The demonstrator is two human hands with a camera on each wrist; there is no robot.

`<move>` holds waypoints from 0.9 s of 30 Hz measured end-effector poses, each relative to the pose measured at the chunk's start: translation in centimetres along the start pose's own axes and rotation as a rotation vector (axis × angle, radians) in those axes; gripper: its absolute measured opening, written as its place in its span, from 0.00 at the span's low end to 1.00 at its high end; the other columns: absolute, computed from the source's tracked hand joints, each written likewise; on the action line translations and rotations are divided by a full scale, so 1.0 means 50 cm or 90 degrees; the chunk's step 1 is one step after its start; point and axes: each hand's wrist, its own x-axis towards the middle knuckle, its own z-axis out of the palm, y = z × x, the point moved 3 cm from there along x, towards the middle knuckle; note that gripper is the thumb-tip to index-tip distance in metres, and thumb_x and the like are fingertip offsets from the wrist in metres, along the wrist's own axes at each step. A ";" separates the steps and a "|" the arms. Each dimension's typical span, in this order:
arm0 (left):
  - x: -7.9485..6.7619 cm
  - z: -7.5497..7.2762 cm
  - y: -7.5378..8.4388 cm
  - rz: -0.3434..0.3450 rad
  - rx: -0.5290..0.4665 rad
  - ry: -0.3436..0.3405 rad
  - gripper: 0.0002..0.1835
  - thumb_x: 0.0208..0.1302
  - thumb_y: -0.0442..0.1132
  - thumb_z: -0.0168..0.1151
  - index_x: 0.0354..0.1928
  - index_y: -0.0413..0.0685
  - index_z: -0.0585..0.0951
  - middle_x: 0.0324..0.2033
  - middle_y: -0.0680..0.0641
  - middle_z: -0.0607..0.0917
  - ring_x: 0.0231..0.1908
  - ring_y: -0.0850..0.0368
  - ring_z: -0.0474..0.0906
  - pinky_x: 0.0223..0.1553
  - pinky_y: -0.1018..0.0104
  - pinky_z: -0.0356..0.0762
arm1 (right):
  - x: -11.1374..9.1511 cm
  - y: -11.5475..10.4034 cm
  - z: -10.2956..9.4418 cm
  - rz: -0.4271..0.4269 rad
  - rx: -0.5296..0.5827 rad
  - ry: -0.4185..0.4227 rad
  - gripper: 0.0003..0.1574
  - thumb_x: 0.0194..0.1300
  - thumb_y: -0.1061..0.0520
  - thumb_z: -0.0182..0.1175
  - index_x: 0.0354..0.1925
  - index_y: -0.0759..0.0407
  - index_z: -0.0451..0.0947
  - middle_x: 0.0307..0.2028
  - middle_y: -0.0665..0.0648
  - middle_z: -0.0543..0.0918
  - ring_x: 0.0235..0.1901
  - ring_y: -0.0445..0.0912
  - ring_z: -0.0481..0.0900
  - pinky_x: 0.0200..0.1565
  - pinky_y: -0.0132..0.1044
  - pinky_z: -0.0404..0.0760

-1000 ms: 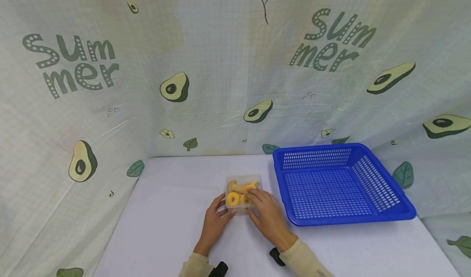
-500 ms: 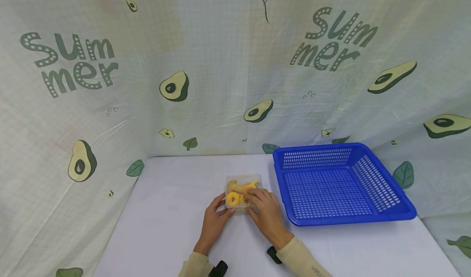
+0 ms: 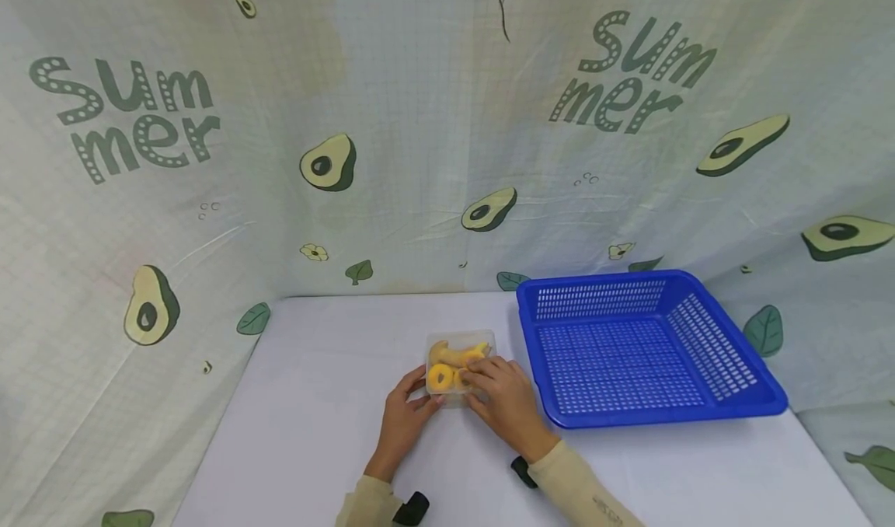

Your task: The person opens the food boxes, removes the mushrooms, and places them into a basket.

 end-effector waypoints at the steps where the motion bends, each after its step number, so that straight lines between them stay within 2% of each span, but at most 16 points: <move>1: 0.001 -0.001 0.000 0.002 0.001 0.000 0.34 0.63 0.31 0.76 0.70 0.36 0.75 0.69 0.33 0.76 0.65 0.34 0.76 0.57 0.64 0.86 | 0.001 0.000 0.000 -0.012 -0.003 0.001 0.26 0.44 0.54 0.88 0.44 0.51 0.93 0.46 0.49 0.91 0.48 0.46 0.86 0.40 0.39 0.84; 7: 0.002 -0.004 -0.002 0.013 0.002 0.004 0.33 0.61 0.31 0.77 0.69 0.38 0.77 0.67 0.36 0.78 0.64 0.37 0.78 0.56 0.65 0.86 | 0.005 -0.002 0.000 -0.073 -0.020 0.019 0.24 0.43 0.52 0.88 0.42 0.51 0.93 0.43 0.50 0.92 0.45 0.47 0.88 0.37 0.40 0.89; 18: -0.002 0.005 -0.005 0.015 0.010 0.029 0.33 0.59 0.31 0.79 0.67 0.39 0.78 0.64 0.38 0.81 0.63 0.39 0.78 0.55 0.64 0.87 | 0.011 0.005 0.000 -0.129 -0.039 0.021 0.22 0.44 0.53 0.86 0.41 0.52 0.93 0.41 0.49 0.92 0.43 0.45 0.88 0.35 0.38 0.90; 27: -0.005 0.006 -0.002 0.016 0.000 0.039 0.33 0.59 0.32 0.79 0.67 0.40 0.78 0.64 0.39 0.81 0.64 0.40 0.78 0.56 0.62 0.87 | 0.015 0.007 0.000 -0.154 -0.037 0.017 0.22 0.44 0.54 0.85 0.40 0.54 0.93 0.40 0.50 0.91 0.42 0.44 0.89 0.43 0.38 0.92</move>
